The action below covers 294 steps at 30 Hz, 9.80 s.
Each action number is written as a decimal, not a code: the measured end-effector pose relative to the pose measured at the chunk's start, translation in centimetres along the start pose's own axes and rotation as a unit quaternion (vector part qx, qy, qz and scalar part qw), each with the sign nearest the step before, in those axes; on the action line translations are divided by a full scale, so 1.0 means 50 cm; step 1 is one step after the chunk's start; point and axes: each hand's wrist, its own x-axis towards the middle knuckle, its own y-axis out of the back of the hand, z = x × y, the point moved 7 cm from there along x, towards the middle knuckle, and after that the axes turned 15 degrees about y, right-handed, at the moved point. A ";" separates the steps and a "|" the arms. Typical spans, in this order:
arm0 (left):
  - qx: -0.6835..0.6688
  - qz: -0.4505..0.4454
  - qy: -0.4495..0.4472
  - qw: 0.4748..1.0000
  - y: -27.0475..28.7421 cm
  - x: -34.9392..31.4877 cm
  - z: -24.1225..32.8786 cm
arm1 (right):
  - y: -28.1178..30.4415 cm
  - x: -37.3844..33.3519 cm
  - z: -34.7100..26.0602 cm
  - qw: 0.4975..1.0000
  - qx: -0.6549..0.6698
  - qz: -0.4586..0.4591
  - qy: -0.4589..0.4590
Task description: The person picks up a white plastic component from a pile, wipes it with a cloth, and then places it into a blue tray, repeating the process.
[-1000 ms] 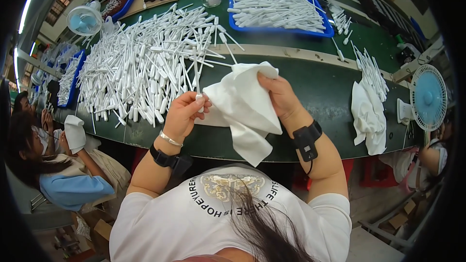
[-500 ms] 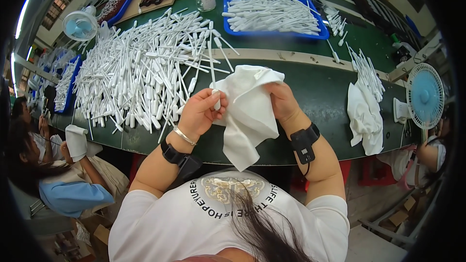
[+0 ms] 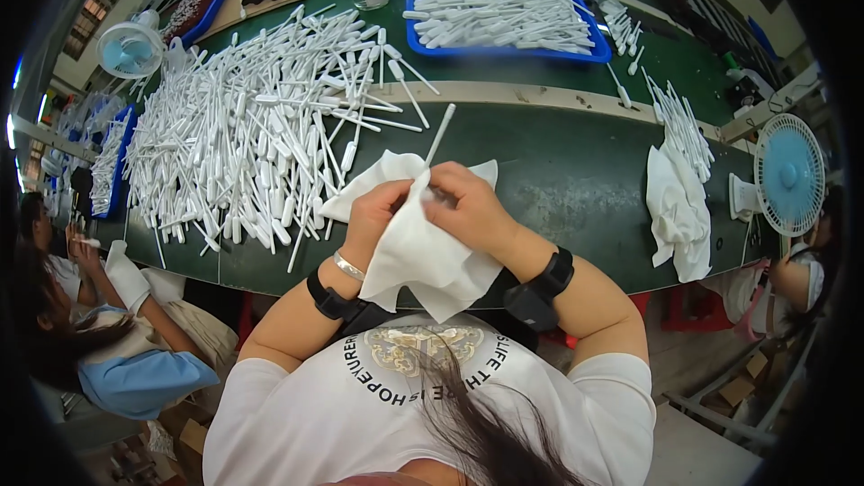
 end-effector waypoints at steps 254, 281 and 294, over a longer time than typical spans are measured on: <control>-0.383 -0.198 0.068 0.900 0.161 0.029 0.121 | 0.370 -0.116 -0.102 0.857 0.368 0.275 0.233; -0.313 -0.025 0.016 0.949 0.136 0.013 0.112 | 0.120 -0.021 -0.080 0.993 0.003 -0.086 -0.084; -0.365 -0.108 0.269 0.885 -0.047 0.021 -0.005 | 0.111 -0.034 -0.020 0.965 0.209 0.152 -0.049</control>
